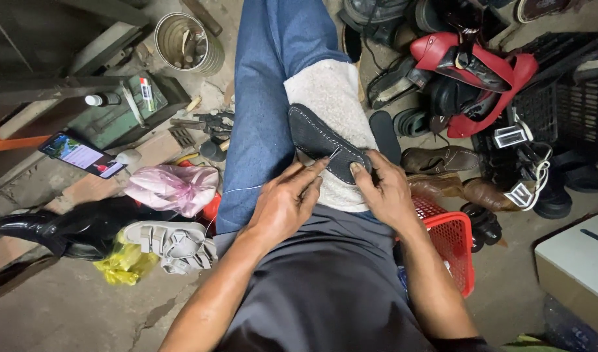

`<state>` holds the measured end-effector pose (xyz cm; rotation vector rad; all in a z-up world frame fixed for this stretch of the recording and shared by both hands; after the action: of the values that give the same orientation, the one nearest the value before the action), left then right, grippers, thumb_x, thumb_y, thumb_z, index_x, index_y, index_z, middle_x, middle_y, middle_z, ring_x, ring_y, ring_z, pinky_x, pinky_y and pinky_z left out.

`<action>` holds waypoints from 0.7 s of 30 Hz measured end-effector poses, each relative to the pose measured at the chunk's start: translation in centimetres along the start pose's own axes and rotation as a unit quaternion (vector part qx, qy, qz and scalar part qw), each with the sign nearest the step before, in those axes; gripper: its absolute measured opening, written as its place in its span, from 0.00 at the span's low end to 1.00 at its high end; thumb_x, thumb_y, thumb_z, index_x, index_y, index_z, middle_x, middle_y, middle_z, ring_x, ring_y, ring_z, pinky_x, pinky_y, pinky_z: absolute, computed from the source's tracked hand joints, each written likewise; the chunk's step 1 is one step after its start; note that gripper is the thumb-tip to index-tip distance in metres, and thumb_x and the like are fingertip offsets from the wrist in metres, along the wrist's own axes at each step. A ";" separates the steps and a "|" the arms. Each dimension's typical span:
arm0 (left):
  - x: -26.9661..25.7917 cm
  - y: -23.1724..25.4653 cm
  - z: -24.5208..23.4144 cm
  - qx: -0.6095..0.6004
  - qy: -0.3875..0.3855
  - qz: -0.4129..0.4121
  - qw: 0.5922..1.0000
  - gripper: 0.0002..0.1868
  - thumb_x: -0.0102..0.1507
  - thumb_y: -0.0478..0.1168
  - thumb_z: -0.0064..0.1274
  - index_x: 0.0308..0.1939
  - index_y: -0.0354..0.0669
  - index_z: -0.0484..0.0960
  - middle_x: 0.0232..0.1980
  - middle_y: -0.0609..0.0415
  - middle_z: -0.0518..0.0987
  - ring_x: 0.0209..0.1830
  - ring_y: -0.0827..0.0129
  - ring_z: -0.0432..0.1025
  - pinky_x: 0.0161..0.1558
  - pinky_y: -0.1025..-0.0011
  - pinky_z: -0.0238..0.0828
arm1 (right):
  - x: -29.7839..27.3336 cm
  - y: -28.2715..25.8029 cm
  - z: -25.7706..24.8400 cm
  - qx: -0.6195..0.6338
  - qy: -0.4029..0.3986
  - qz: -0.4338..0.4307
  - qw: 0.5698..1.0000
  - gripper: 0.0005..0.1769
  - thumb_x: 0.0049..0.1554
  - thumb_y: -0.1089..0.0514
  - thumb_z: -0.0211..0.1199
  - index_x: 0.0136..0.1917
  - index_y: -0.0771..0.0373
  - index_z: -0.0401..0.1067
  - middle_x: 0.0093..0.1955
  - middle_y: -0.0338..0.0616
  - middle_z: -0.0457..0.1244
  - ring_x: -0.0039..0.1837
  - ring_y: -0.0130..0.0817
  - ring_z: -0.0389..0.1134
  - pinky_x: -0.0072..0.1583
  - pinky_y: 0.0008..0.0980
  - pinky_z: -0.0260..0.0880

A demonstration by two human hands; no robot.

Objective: The person sits on a chair and sews a black shoe using a needle and white thread. They hold the shoe on their lap, which is covered by a white cloth, and repeatedly push the needle through the sole while pulling the thread tight.

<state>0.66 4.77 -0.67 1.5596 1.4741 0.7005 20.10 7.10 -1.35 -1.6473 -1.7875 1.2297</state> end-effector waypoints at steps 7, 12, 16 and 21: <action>0.2 -0.2 -1.2 0.015 -0.021 0.006 1.000 0.17 0.66 0.41 0.50 0.58 0.55 0.85 0.35 0.53 0.81 0.35 0.51 0.80 0.32 0.57 0.78 | 0.1 -1.7 0.0 -0.033 -0.011 -0.005 0.999 0.18 0.64 0.53 0.61 0.44 0.73 0.69 0.35 0.69 0.61 0.38 0.66 0.65 0.44 0.54 0.66; 1.1 0.4 -4.0 0.004 -0.112 0.010 0.994 0.17 0.65 0.36 0.48 0.55 0.52 0.87 0.32 0.46 0.83 0.32 0.46 0.80 0.31 0.55 0.77 | -0.4 -3.7 0.9 -0.084 0.001 -0.073 0.994 0.12 0.62 0.54 0.65 0.43 0.66 0.73 0.35 0.51 0.66 0.39 0.51 0.71 0.41 0.40 0.70; 1.6 0.4 -4.2 0.038 -0.118 0.031 0.992 0.17 0.65 0.36 0.47 0.53 0.48 0.87 0.32 0.42 0.83 0.32 0.42 0.79 0.31 0.53 0.76 | -0.9 -3.9 2.0 -0.127 0.004 -0.097 0.987 0.15 0.62 0.52 0.65 0.45 0.68 0.74 0.36 0.51 0.66 0.40 0.51 0.72 0.40 0.40 0.71; 2.3 -0.7 -2.7 0.056 -0.118 0.060 0.990 0.15 0.65 0.38 0.49 0.51 0.55 0.88 0.33 0.50 0.84 0.31 0.51 0.81 0.31 0.58 0.77 | -0.9 -3.6 2.5 -0.173 -0.008 -0.110 0.979 0.19 0.62 0.47 0.63 0.49 0.68 0.76 0.41 0.52 0.68 0.43 0.51 0.73 0.40 0.42 0.72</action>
<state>-1.68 7.51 -0.32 1.7632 1.2702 0.4870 16.23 5.75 0.53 -1.5569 -2.2243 0.8748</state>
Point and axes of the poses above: each hand's wrist, its own x-axis towards the middle knuckle, its own z-axis out of the palm, y = z × x, the point moved 5 cm from there along x, towards the middle knuckle
